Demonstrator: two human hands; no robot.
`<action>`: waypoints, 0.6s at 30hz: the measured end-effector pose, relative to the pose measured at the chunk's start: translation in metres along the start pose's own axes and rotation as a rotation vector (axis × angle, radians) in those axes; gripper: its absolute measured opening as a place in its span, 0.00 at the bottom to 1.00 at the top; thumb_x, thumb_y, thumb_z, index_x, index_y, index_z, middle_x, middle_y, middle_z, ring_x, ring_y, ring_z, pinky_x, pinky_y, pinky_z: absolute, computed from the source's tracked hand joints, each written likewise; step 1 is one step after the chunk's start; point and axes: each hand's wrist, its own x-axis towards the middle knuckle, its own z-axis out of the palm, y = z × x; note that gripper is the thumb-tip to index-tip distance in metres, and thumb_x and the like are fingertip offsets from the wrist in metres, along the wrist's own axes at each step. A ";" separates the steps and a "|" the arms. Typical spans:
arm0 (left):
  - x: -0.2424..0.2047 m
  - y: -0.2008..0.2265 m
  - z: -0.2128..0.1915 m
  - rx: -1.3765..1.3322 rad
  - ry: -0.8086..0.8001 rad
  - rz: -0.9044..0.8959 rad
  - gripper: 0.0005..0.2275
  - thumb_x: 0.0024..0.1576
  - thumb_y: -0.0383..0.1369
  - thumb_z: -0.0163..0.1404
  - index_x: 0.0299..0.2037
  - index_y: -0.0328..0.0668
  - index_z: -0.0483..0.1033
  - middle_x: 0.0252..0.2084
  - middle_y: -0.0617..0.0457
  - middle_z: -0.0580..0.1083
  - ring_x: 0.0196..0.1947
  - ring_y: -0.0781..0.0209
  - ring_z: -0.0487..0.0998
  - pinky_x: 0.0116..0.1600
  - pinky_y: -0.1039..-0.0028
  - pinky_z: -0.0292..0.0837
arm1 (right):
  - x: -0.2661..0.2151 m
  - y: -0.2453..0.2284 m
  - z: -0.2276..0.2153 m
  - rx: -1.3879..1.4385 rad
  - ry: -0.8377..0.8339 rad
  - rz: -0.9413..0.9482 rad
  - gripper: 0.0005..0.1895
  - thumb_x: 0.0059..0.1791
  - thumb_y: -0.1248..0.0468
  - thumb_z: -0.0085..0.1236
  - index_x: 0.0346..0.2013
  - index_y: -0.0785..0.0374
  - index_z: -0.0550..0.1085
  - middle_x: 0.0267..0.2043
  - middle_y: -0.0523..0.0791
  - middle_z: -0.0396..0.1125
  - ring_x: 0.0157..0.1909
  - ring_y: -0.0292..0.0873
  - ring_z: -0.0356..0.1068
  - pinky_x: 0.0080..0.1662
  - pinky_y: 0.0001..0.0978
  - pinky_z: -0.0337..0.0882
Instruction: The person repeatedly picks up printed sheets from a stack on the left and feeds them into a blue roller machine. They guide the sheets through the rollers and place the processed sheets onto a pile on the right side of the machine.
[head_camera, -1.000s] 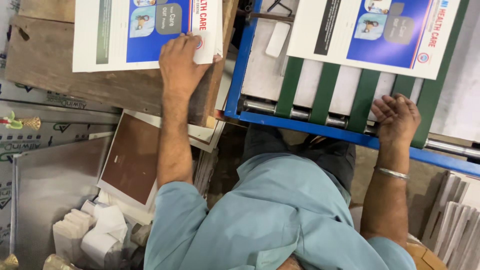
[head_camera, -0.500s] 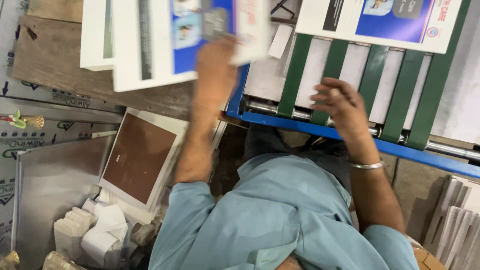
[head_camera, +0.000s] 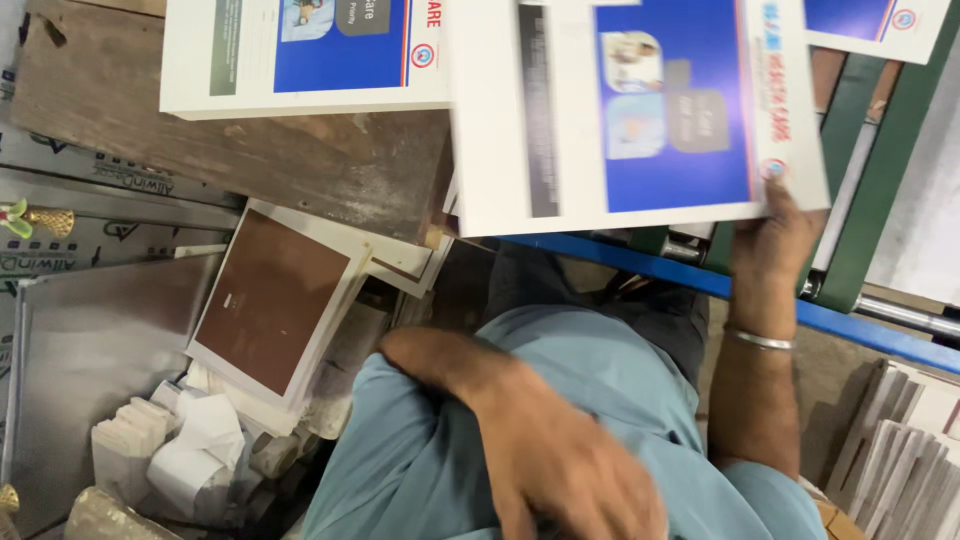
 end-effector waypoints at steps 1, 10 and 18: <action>0.005 -0.005 0.010 -0.057 -0.078 0.078 0.16 0.62 0.46 0.55 0.44 0.40 0.72 0.51 0.43 0.71 0.62 0.41 0.72 0.68 0.59 0.67 | 0.001 -0.005 -0.008 0.016 0.041 -0.019 0.24 0.58 0.77 0.51 0.70 0.75 0.65 0.63 0.55 0.71 0.57 0.49 0.77 0.52 0.34 0.82; -0.007 -0.020 0.037 -0.400 0.038 0.001 0.18 0.63 0.43 0.55 0.45 0.32 0.70 0.51 0.41 0.70 0.55 0.43 0.74 0.55 0.63 0.74 | -0.003 -0.027 -0.075 -0.061 0.417 -0.151 0.19 0.56 0.74 0.51 0.61 0.73 0.61 0.60 0.58 0.69 0.59 0.55 0.78 0.56 0.47 0.86; 0.000 -0.018 0.029 -0.335 0.049 -0.011 0.19 0.63 0.46 0.54 0.41 0.32 0.68 0.43 0.42 0.70 0.47 0.44 0.75 0.51 0.62 0.74 | -0.007 -0.029 -0.099 -0.117 0.516 -0.153 0.23 0.52 0.72 0.50 0.61 0.66 0.59 0.59 0.56 0.68 0.55 0.53 0.78 0.49 0.47 0.88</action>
